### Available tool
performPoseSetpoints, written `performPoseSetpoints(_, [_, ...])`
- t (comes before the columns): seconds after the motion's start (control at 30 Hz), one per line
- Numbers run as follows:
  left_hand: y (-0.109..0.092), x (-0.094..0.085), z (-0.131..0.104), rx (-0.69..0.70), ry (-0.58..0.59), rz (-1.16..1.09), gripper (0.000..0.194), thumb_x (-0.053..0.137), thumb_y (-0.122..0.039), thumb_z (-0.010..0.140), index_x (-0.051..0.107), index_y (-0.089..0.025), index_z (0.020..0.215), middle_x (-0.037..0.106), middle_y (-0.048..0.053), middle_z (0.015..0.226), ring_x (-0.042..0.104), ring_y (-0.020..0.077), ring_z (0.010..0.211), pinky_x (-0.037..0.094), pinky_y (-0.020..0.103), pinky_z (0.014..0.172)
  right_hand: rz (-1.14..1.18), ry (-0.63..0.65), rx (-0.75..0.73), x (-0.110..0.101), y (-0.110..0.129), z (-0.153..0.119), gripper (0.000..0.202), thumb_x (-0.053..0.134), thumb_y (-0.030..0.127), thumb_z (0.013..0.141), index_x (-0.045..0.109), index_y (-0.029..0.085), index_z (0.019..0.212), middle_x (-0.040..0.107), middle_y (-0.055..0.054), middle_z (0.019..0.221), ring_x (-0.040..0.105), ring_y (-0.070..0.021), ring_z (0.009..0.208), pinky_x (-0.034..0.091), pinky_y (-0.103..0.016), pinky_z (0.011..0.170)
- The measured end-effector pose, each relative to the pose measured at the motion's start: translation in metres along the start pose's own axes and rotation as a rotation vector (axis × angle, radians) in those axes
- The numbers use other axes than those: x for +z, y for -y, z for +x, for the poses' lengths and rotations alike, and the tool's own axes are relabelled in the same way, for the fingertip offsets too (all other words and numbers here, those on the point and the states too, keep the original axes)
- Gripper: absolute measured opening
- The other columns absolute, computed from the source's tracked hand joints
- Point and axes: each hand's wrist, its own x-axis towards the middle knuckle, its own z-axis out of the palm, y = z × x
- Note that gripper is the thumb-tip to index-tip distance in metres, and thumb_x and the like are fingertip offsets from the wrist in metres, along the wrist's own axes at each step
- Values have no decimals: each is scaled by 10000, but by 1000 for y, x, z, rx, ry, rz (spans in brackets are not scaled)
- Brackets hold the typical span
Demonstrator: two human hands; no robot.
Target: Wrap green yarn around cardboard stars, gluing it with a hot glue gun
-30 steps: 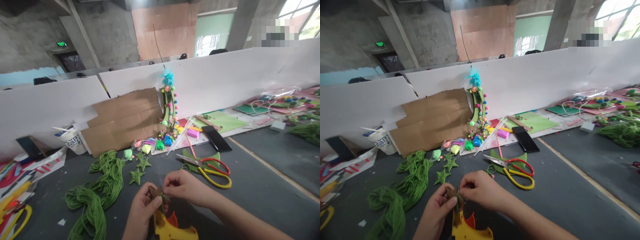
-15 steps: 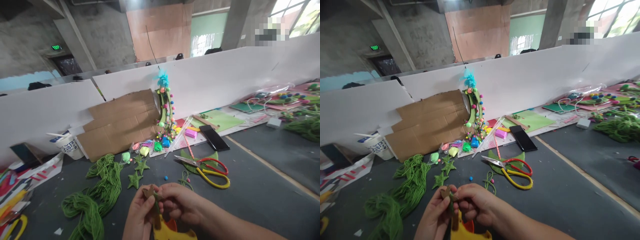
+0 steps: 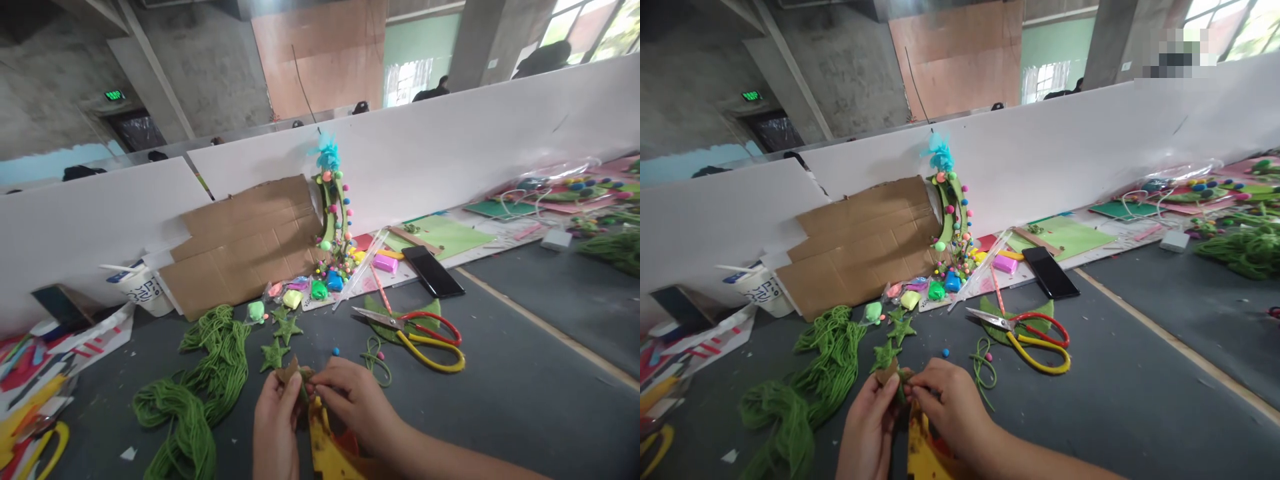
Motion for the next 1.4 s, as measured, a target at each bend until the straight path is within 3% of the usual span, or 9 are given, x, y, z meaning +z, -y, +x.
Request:
performPoseSetpoints(0.17, [-1, 2, -3, 131, -59, 235, 205, 693, -317, 713, 603, -174, 829, 653, -20, 673, 597, 165, 656, 460, 232, 599, -253, 57, -123, 0, -1, -3, 196, 511, 152, 871, 704, 178, 858, 600, -25, 753, 571, -144, 742, 399, -201, 657])
performPoseSetpoints(0.33, [-5, 0, -5, 250, -70, 416, 212, 683, -360, 716, 577, -188, 779, 631, -18, 660, 578, 178, 659, 450, 245, 632, -380, 107, -164, 1, 1, -5, 188, 494, 168, 878, 677, 185, 841, 596, -21, 758, 564, -142, 724, 392, -199, 641])
performPoseSetpoints(0.5, [-5, -2, -5, 279, -55, 498, 244, 692, -402, 696, 569, -198, 747, 644, 1, 670, 593, 198, 668, 442, 254, 633, -371, 117, -90, -4, 8, 3, 164, 525, 154, 826, 681, 185, 785, 576, -2, 701, 542, -135, 686, 362, -206, 621])
performPoseSetpoints(0.67, [-5, 2, -8, 209, 60, 485, 238, 705, -384, 686, 569, -191, 718, 599, -21, 622, 561, 167, 611, 434, 230, 574, -336, 96, -13, -23, 18, 13, 123, 563, 112, 689, 662, 184, 691, 521, 26, 648, 458, -121, 611, 294, -220, 566])
performPoseSetpoints(0.83, [-4, 5, -8, 34, 166, 300, 261, 756, -358, 635, 577, -179, 698, 598, -31, 583, 531, 120, 534, 427, 204, 530, -187, 126, 30, -40, 23, 19, 107, 574, 98, 649, 644, 178, 643, 488, 38, 648, 433, -115, 625, 282, -229, 576])
performPoseSetpoints(0.97, [-2, 5, -7, -52, 201, 133, 270, 780, -328, 614, 586, -173, 722, 623, -23, 579, 525, 99, 487, 432, 192, 494, 52, 199, 175, -44, 19, 24, 36, 616, 180, 651, 631, 158, 627, 488, 42, 604, 420, -97, 566, 287, -216, 527])
performPoseSetpoints(1.17, [-5, 8, -8, -205, 206, -60, 274, 821, -212, 549, 593, -172, 696, 631, -19, 580, 567, 102, 490, 478, 201, 503, 448, 309, 451, -33, 4, 23, 158, 612, 314, 648, 574, 161, 667, 447, 62, 519, 336, -64, 424, 229, -201, 432])
performPoseSetpoints(1.3, [-5, 5, -5, -275, 171, -97, 313, 847, -188, 505, 604, -169, 702, 652, -19, 610, 600, 103, 516, 516, 220, 558, 629, 338, 532, -24, -4, 18, 175, 608, 328, 640, 533, 172, 666, 404, 77, 528, 255, -45, 393, 159, -198, 403])
performPoseSetpoints(1.4, [-4, 2, -1, -255, 168, -130, 290, 843, -193, 519, 613, -163, 692, 650, -18, 616, 598, 99, 529, 519, 204, 550, 705, 337, 555, -18, -7, 16, 176, 599, 324, 649, 509, 174, 664, 390, 79, 549, 195, -37, 396, 122, -194, 392])
